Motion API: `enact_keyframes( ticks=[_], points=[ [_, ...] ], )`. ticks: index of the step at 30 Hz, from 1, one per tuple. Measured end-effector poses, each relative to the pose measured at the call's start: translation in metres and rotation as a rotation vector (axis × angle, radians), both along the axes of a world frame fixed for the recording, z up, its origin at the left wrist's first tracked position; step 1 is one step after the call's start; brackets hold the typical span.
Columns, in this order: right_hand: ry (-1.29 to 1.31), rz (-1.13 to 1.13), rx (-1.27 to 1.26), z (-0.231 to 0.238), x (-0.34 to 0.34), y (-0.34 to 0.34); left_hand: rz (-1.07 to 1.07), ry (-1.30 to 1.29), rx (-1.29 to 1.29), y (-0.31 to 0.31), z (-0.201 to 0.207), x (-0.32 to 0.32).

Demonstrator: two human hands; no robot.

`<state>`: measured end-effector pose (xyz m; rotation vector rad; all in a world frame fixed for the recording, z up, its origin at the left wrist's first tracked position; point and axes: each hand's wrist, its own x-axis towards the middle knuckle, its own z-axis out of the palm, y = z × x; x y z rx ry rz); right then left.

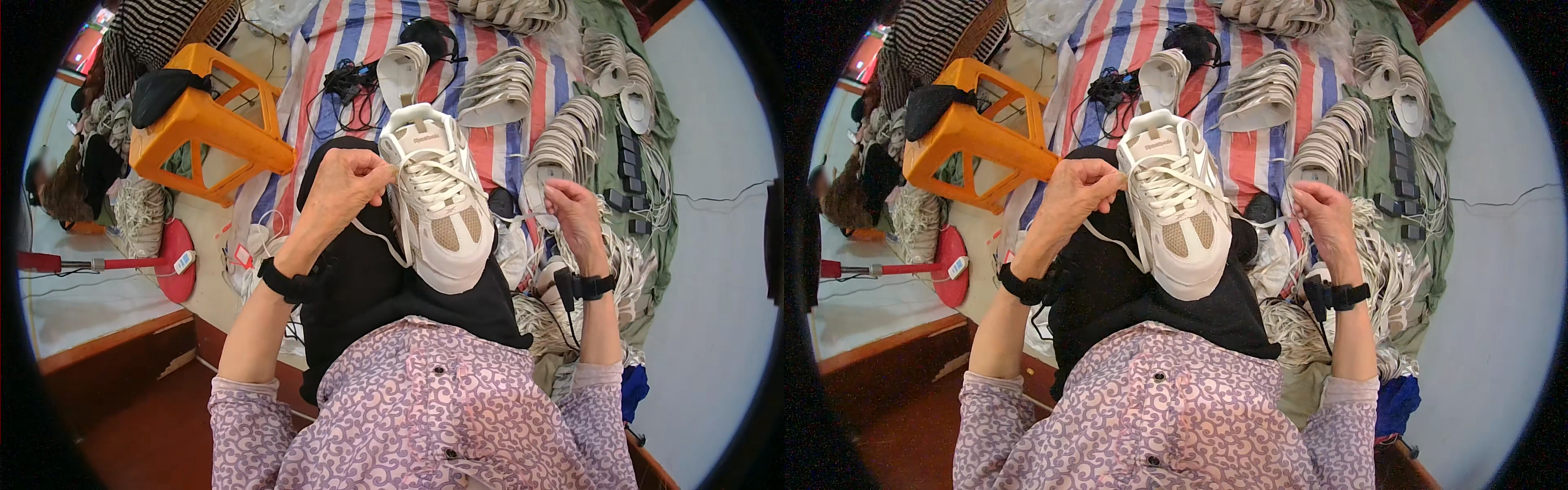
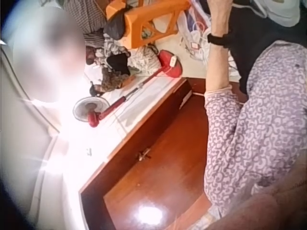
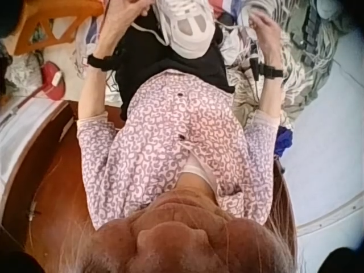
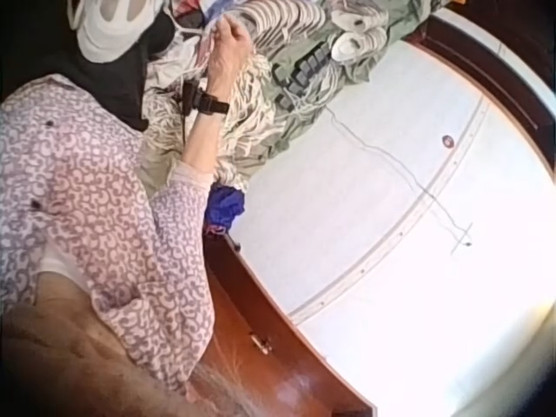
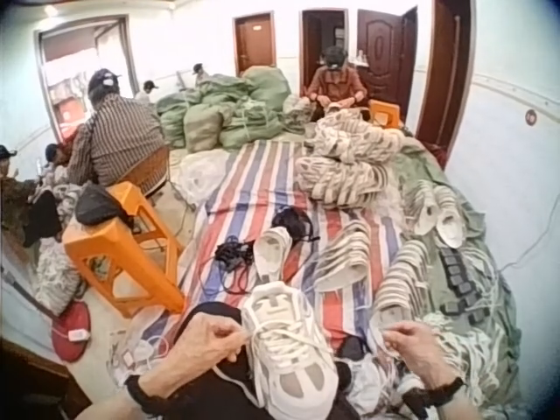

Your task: Lacing a white sneaker by threading shoelaces through eyelets.

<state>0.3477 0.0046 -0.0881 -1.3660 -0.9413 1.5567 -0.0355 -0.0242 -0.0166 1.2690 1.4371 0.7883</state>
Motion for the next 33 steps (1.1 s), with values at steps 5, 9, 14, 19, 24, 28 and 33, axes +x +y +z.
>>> enact_keyframes(
  ticks=[5,9,14,19,24,28,33],
  points=[
    [0.005,0.121,0.102,0.033,-0.054,0.018,-0.008,0.467,0.303,0.003,0.013,0.011],
    [0.071,0.27,0.106,0.046,-0.089,0.034,-0.007,0.861,0.689,0.0,0.02,0.029],
    [0.065,0.38,0.1,0.049,-0.111,0.048,-0.019,0.896,0.624,-0.003,0.022,0.033],
    [0.073,0.422,0.062,0.052,-0.115,0.057,0.051,0.691,0.526,0.002,0.014,0.024],
    [-0.045,0.491,0.041,0.057,-0.126,0.073,0.086,0.572,0.43,0.003,0.01,0.019],
    [-0.197,0.591,0.284,0.061,-0.136,0.081,0.081,0.589,0.464,0.003,0.012,0.019],
    [-0.414,0.47,0.926,0.067,-0.161,0.079,0.074,0.683,0.508,0.001,0.014,0.024]
  ],
)
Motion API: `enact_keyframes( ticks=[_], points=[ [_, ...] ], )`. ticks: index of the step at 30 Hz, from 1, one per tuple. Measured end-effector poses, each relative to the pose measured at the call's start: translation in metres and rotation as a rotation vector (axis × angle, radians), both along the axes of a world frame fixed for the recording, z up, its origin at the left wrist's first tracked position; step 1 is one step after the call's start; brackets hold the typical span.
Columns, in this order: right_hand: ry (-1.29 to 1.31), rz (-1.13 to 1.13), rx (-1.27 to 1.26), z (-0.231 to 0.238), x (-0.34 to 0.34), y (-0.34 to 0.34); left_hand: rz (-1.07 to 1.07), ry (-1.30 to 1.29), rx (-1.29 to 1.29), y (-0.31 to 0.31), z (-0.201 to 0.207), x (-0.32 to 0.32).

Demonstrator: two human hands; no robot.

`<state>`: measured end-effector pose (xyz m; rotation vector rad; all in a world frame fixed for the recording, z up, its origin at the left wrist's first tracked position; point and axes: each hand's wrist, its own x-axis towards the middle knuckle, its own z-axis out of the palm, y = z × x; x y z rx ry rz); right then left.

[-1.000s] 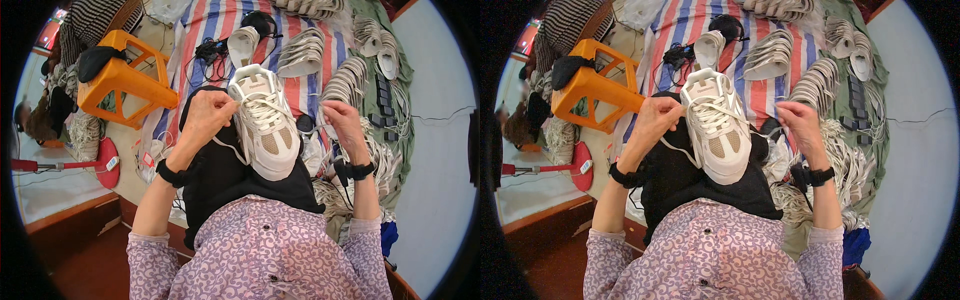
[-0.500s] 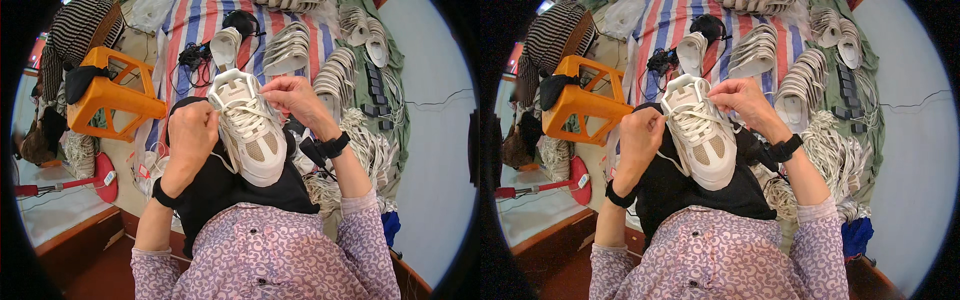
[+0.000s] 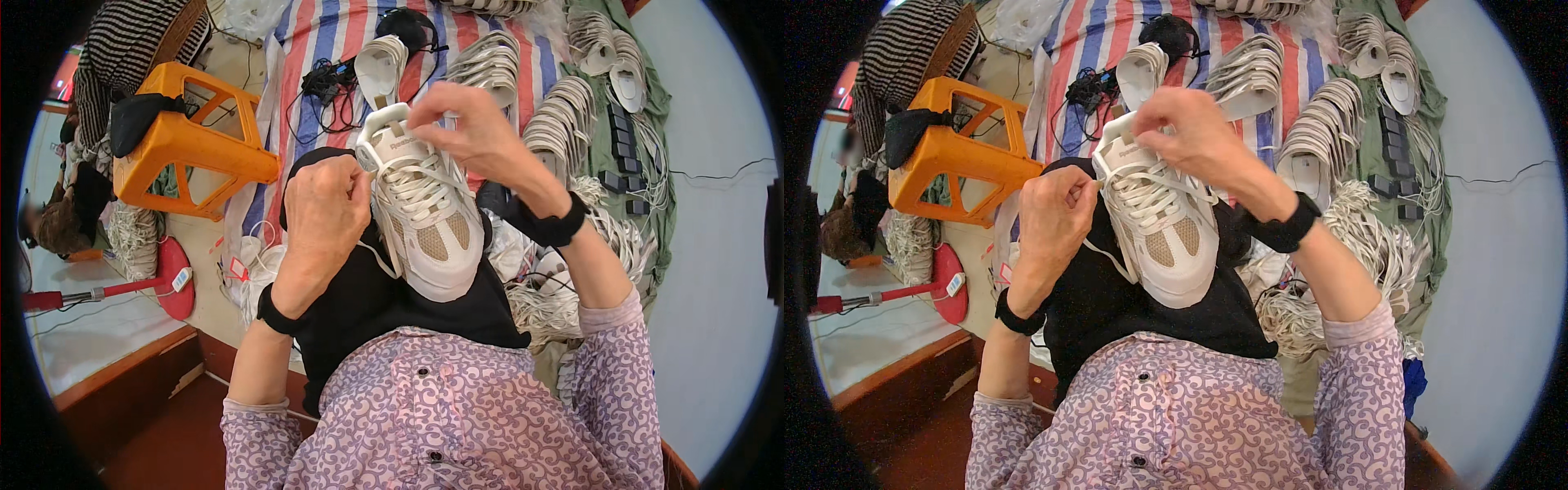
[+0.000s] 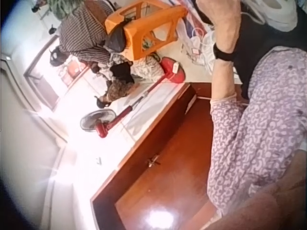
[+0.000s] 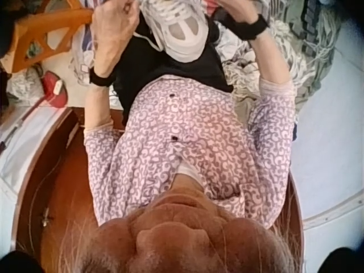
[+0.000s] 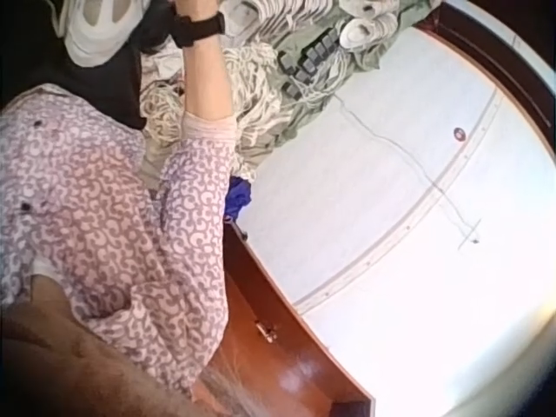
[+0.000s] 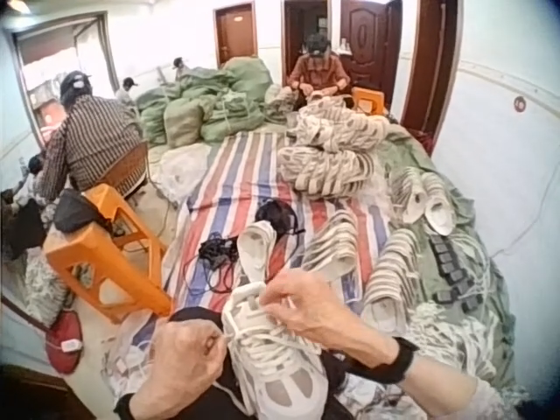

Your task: Lacing a white sneaker by threading shoelaces through eyelets.

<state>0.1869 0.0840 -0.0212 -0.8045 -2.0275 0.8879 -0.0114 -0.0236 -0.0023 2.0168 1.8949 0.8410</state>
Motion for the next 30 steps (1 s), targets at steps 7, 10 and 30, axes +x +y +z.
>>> enact_keyframes(
  ticks=[7,10,30],
  points=[
    [-0.024,0.254,-0.22,-0.002,-0.028,-0.008,-0.026,-0.004,-0.017,-0.003,-0.001,-0.004],
    [-0.064,0.286,-0.294,-0.002,-0.026,-0.005,-0.014,-0.066,-0.031,-0.002,-0.004,-0.004],
    [-0.04,0.406,-0.46,-0.006,-0.03,-0.001,0.057,-0.533,-0.372,0.0,-0.012,-0.01]
  ],
)
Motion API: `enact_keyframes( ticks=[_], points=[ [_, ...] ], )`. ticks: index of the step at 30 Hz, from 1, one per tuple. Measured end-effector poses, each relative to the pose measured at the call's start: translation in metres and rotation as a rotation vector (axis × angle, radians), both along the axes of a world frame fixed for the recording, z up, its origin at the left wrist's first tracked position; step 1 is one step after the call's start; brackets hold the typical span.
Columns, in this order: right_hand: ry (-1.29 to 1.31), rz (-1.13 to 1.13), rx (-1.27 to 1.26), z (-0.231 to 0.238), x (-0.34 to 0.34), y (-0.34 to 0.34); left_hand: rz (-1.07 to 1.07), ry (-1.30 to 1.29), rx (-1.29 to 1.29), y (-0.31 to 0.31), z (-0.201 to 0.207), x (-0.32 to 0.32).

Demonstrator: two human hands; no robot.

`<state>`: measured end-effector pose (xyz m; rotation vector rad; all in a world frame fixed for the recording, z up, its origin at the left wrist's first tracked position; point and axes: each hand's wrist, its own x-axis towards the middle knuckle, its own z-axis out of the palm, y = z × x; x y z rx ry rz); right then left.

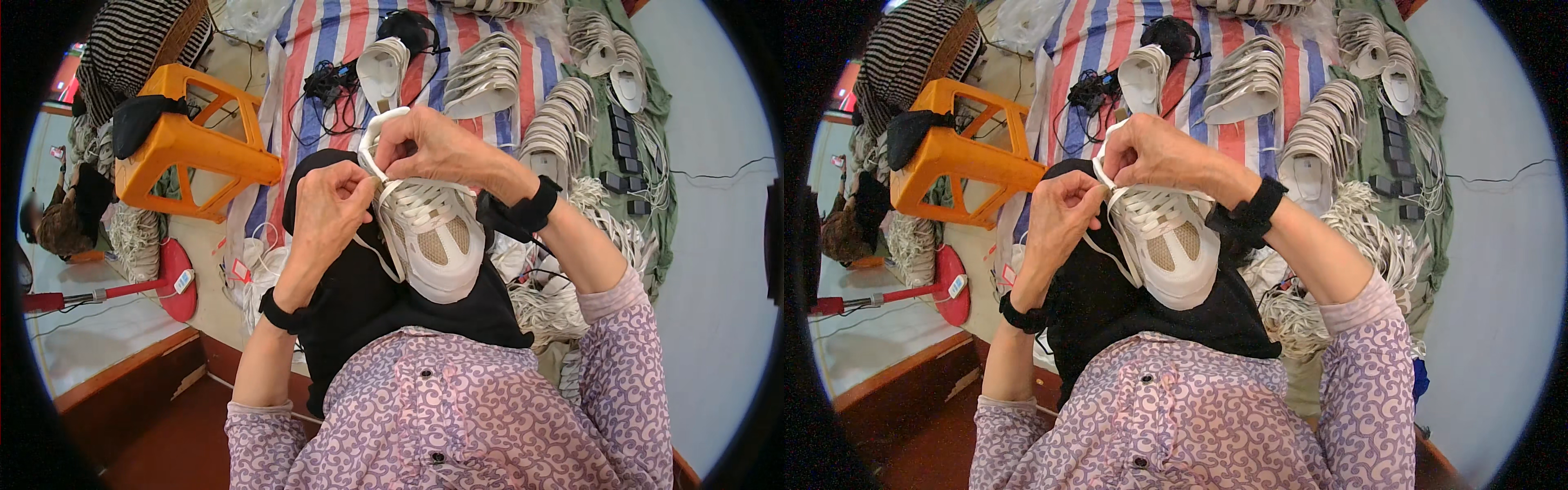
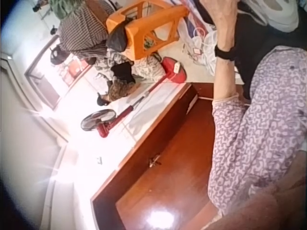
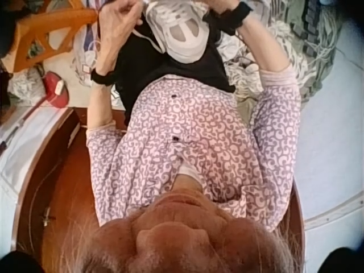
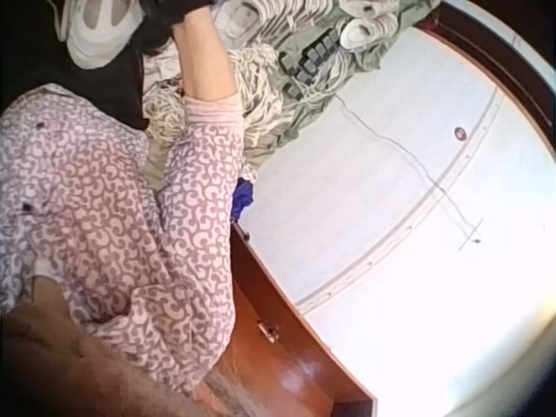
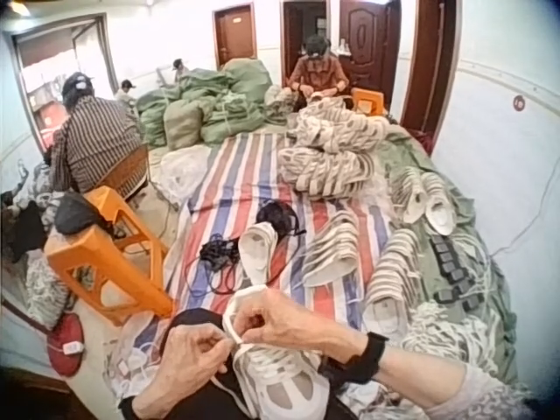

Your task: Lacing a white sneaker by threading shoelaces through eyelets.

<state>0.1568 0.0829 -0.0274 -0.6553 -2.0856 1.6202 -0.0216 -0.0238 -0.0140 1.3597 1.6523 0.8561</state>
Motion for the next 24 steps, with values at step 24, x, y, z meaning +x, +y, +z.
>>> enact_keyframes(
  ticks=[24],
  points=[
    [0.69,-0.262,-0.969,-0.007,0.081,0.015,-0.162,0.374,0.44,0.01,0.01,0.031]
  ],
)
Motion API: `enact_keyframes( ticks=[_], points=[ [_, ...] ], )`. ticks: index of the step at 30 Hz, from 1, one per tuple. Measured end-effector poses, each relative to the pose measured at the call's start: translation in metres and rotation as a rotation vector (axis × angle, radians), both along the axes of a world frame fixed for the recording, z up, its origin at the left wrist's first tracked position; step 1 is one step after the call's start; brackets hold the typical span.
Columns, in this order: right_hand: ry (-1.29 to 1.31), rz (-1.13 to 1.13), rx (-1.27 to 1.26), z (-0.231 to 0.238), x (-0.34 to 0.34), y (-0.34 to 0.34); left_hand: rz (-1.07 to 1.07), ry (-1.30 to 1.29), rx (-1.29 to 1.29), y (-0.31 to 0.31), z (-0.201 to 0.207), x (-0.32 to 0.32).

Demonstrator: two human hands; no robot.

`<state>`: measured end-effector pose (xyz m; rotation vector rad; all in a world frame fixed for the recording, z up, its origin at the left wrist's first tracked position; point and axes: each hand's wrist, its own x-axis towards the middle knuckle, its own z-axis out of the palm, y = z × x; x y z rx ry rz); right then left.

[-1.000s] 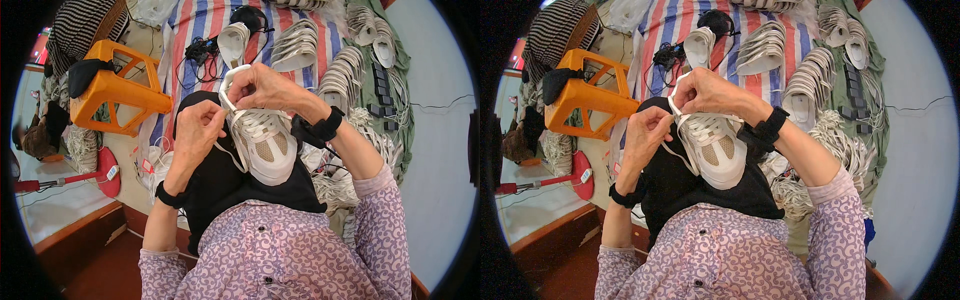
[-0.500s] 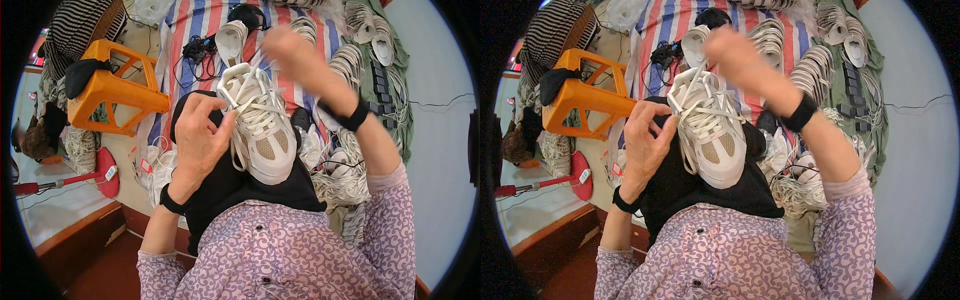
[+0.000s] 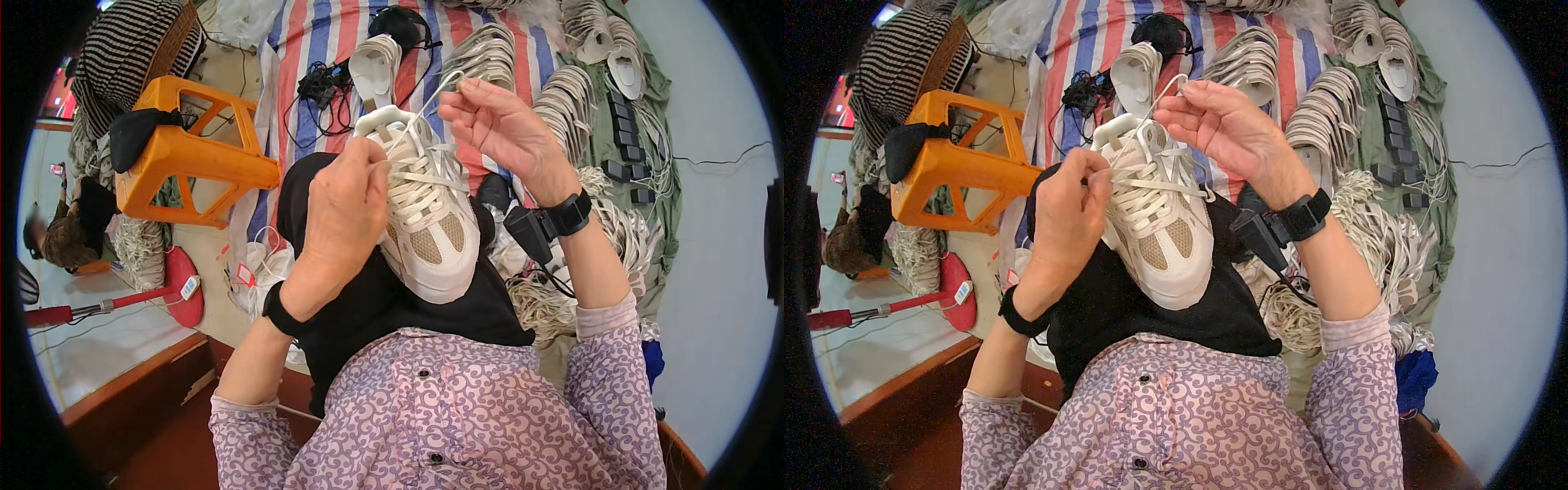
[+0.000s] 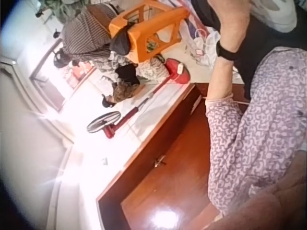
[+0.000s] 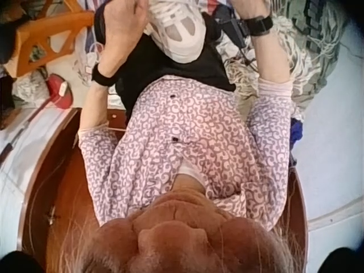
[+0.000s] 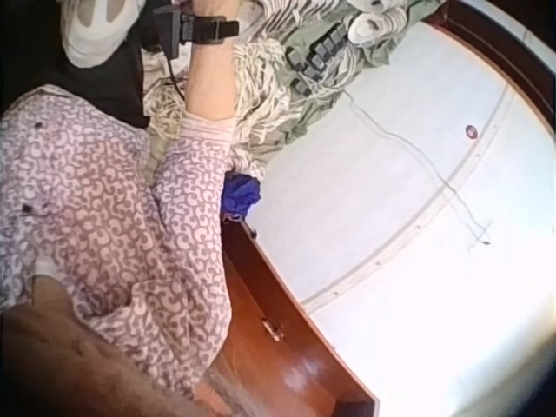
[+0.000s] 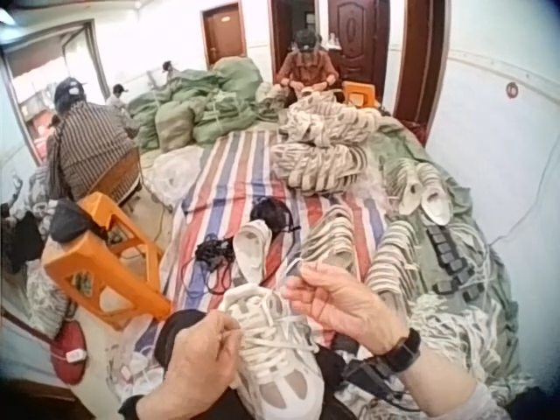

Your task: Lacing a white sneaker by threading shoelaces through eyelets.

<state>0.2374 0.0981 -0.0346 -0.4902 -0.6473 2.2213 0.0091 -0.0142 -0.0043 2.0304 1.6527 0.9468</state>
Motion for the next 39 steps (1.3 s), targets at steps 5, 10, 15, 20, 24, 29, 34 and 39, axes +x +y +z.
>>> enact_keyframes(
  ticks=[5,10,15,20,24,29,34,39],
  points=[
    [0.225,-0.055,0.037,-0.008,0.004,0.008,-0.09,-0.587,-0.569,0.009,0.03,-0.019],
    [0.054,-0.266,0.204,0.01,0.042,0.056,-0.162,-0.421,-0.679,0.01,0.047,-0.044],
    [-0.091,-0.582,0.322,0.035,0.107,0.122,-0.191,-0.479,-0.672,0.014,0.033,-0.045],
    [-0.26,-0.562,0.466,0.023,0.116,0.129,-0.131,-0.516,-0.607,0.013,0.025,-0.033],
    [-0.569,-0.288,0.516,0.001,0.066,0.054,-0.145,-0.148,-0.257,0.014,0.029,-0.029],
    [-0.701,-0.17,0.564,-0.018,0.004,-0.045,-0.288,0.066,-0.078,0.037,0.015,-0.012],
    [-0.609,-0.249,0.22,-0.024,-0.016,-0.062,-0.202,0.076,-0.157,0.059,0.003,0.0],
    [-0.547,-0.249,0.206,-0.036,-0.023,-0.066,-0.184,0.171,-0.277,0.063,0.006,-0.001]
  ],
)
